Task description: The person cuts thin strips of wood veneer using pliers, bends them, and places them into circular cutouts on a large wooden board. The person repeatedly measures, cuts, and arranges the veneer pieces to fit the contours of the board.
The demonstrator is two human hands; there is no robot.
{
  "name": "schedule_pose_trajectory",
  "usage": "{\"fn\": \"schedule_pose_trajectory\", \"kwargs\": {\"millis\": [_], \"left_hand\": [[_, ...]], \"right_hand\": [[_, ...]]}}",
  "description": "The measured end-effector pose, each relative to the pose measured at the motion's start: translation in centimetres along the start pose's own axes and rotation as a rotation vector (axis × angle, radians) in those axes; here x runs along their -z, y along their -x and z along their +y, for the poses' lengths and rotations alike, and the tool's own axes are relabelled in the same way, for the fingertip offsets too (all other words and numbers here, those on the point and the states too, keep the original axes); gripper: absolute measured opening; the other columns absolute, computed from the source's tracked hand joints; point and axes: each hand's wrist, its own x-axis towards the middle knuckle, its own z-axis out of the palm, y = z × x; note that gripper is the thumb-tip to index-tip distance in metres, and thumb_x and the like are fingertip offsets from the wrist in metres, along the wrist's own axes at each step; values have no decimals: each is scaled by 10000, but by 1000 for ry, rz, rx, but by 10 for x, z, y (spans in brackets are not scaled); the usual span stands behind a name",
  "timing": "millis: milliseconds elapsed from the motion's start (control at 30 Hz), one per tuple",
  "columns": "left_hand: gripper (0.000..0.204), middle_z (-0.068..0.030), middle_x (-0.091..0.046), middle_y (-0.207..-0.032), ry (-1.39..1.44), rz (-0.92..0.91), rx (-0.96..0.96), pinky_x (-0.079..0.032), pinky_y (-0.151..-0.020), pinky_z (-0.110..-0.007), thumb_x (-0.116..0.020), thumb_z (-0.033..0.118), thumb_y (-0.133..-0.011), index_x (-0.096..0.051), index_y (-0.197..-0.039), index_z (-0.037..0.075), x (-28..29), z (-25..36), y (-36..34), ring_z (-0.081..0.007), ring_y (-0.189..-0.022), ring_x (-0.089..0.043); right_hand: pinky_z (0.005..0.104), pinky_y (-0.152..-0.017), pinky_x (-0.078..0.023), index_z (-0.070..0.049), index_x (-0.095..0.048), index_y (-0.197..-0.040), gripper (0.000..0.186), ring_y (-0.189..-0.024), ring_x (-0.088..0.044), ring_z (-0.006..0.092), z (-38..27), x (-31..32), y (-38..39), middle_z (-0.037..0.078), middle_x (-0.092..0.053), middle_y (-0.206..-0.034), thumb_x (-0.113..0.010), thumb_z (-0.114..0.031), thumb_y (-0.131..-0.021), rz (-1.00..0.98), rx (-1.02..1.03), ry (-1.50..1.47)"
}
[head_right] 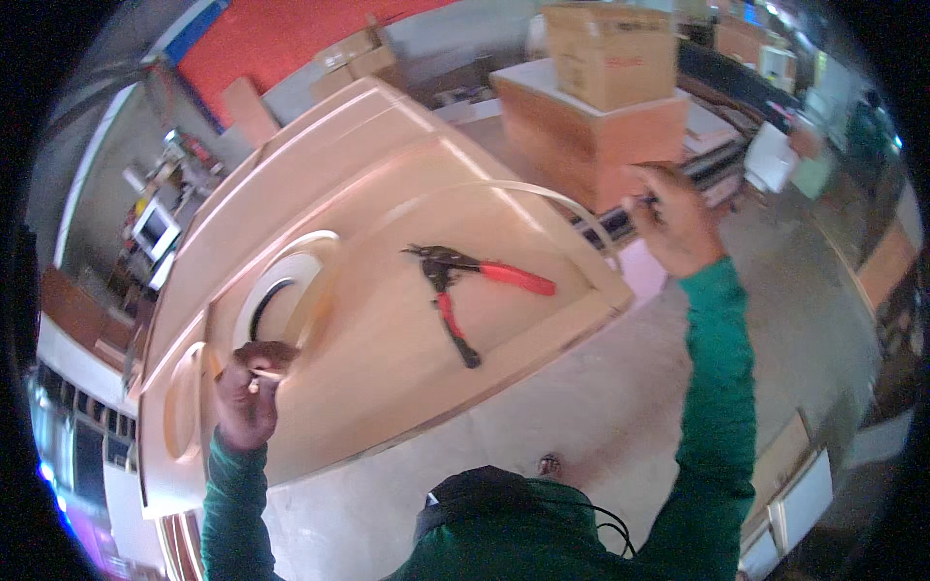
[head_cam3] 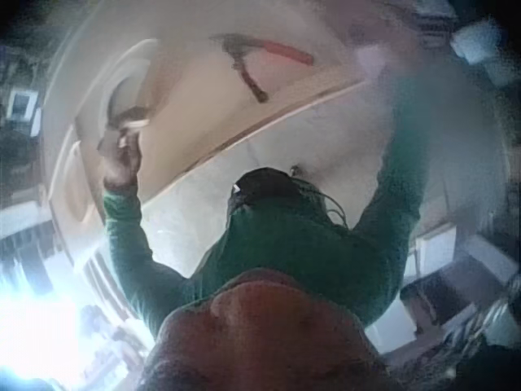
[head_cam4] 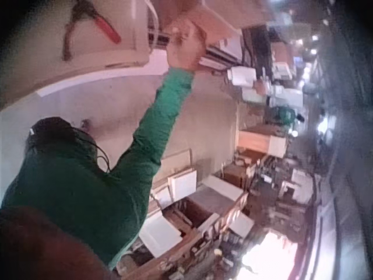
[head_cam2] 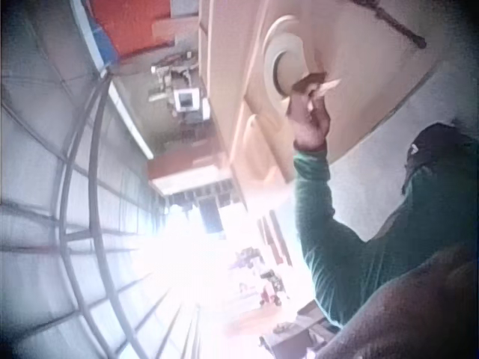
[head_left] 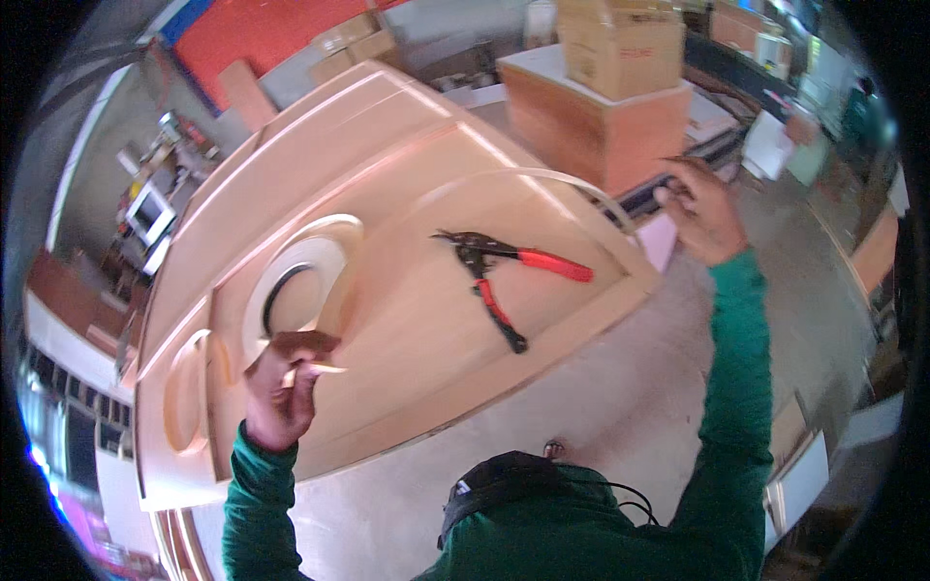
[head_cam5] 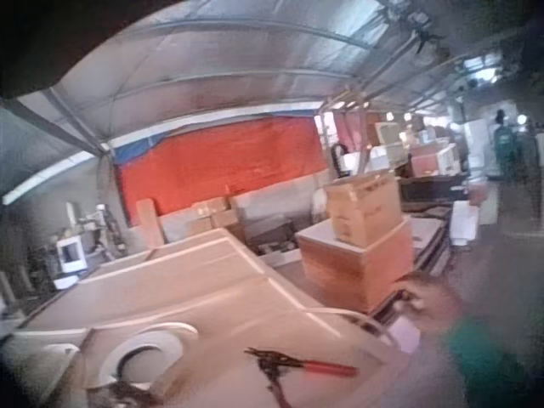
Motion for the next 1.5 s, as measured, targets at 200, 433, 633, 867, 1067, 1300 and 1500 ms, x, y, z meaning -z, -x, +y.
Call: {"fn": "schedule_pose_trajectory", "kwargs": {"millis": [200,433,633,867,1067,1300,1500], "left_hand": [[339,-143,-718,-1078,221,460,263,-653,-795,-308,-698,251,-1120,-510,-1310,42,53,35,20,-196,-958,-743],[338,-107,-749,-1063,393,468,167,-635,-717,-248,-738,160,-1085,-555,-1327,12,70,59,-20,-136,-916,-743],[263,-96,-763,-1077,415,220,17,-613,-765,-252,-810,72,-1026,-671,-1223,-34,82,55,-60,-123,-880,-741],[465,-89,-744,-1311,-287,24,29,-588,-970,-374,-862,180,-974,-696,-1388,50,151,-75,-16,-243,-1172,-706],[352,-152,-732,-1234,-442,-252,163,-519,-1098,-497,-833,257,-962,-746,-1264,99,112,-181,62,-378,-1197,-671],[152,-99,-762,-1092,-45,-160,311,-596,-878,-400,-736,189,-1076,-730,-1143,52,128,-134,30,-276,-983,-749],[154,-12,-723,-1052,563,-67,281,-563,-887,-255,-625,-11,-1118,-706,-1248,-10,146,-26,-15,-90,-992,-690]], "right_hand": [[422,-1075,-542,-11,-668,-1447,451,-1236,-686,303,-120,-3,-25,183,-699,-1381,-710,-217,-1048,-65,284,-211],[431,-1187,-465,35,-520,-1587,750,-1375,-630,299,-272,-46,-50,198,-654,-1490,-781,-337,-991,-284,686,-475],[397,-1117,-506,52,-471,-1596,654,-1292,-660,252,-359,-100,-40,190,-688,-1368,-725,-234,-1065,-338,688,-819],[277,-693,-541,55,-515,-1560,499,-699,-552,75,-374,-95,-54,4,-556,-806,-491,-272,-1184,-540,127,-977],[216,-529,-482,43,-540,-1546,499,-546,-451,46,-362,-84,-59,-9,-502,-752,-486,-302,-1189,-430,46,-986],[209,-527,-435,-1,-603,-1511,454,-564,-442,37,-365,-85,-56,-12,-540,-764,-535,-302,-1178,-398,51,-972],[205,-579,-465,74,-538,-1558,539,-615,-486,41,-367,-96,-59,-9,-561,-846,-539,-304,-1175,-520,150,-923]]}}
